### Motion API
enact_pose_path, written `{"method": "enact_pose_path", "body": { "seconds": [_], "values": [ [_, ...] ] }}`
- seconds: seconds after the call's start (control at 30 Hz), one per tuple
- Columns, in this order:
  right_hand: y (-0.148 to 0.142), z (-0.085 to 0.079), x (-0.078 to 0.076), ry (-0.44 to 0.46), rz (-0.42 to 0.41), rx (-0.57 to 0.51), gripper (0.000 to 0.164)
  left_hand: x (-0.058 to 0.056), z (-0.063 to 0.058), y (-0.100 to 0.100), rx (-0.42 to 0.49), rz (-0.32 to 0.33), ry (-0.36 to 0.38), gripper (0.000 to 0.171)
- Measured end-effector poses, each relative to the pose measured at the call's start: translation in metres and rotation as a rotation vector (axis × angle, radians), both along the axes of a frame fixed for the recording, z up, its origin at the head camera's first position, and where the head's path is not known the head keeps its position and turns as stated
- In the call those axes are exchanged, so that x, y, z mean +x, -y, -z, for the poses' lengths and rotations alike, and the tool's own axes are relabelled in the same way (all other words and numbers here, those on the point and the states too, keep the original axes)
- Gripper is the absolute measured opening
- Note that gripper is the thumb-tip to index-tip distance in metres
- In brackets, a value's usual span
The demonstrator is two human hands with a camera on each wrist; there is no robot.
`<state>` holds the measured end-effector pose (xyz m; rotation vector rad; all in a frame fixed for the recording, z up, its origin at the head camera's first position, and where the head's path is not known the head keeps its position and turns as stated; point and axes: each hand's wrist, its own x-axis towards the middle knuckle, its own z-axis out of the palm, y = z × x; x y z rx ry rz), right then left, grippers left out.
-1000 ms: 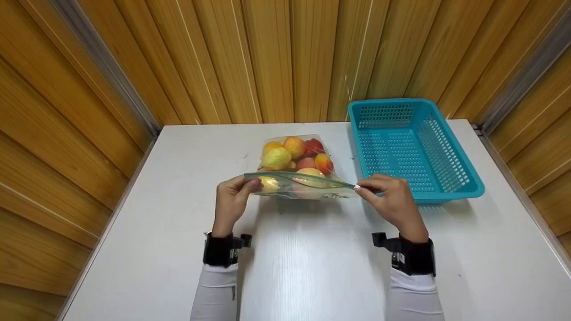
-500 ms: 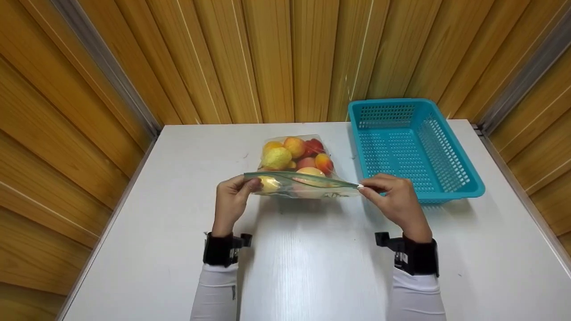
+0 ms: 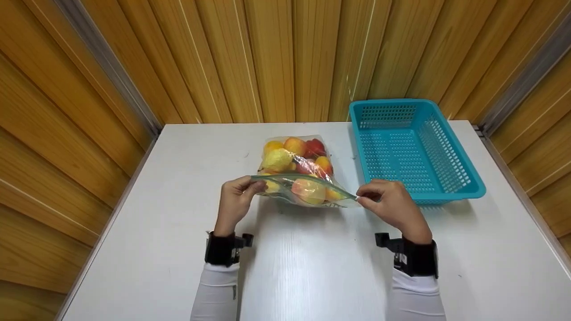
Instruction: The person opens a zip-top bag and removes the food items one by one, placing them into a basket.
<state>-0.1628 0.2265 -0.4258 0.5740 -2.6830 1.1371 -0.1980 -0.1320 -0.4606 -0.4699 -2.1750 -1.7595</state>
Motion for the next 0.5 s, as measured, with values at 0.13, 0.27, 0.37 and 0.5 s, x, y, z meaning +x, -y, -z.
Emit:
{"method": "enact_pose_path", "body": {
  "seconds": [0.13,0.27,0.37,0.5],
  "values": [
    [0.006,0.002,-0.002,0.085,-0.047,0.037,0.01,0.001,0.0,-0.001,-0.03,0.0,0.007,0.012],
    [0.017,0.008,-0.008,0.11,-0.093,0.053,0.012,0.001,0.001,-0.001,-0.042,0.022,0.016,0.011],
    [0.025,0.013,-0.012,0.106,-0.134,0.053,0.012,0.001,0.002,-0.002,-0.061,0.047,0.017,0.009],
    [0.036,0.019,-0.017,0.097,-0.118,0.06,0.007,0.001,0.001,-0.003,-0.089,0.085,0.015,0.008]
  ]
}}
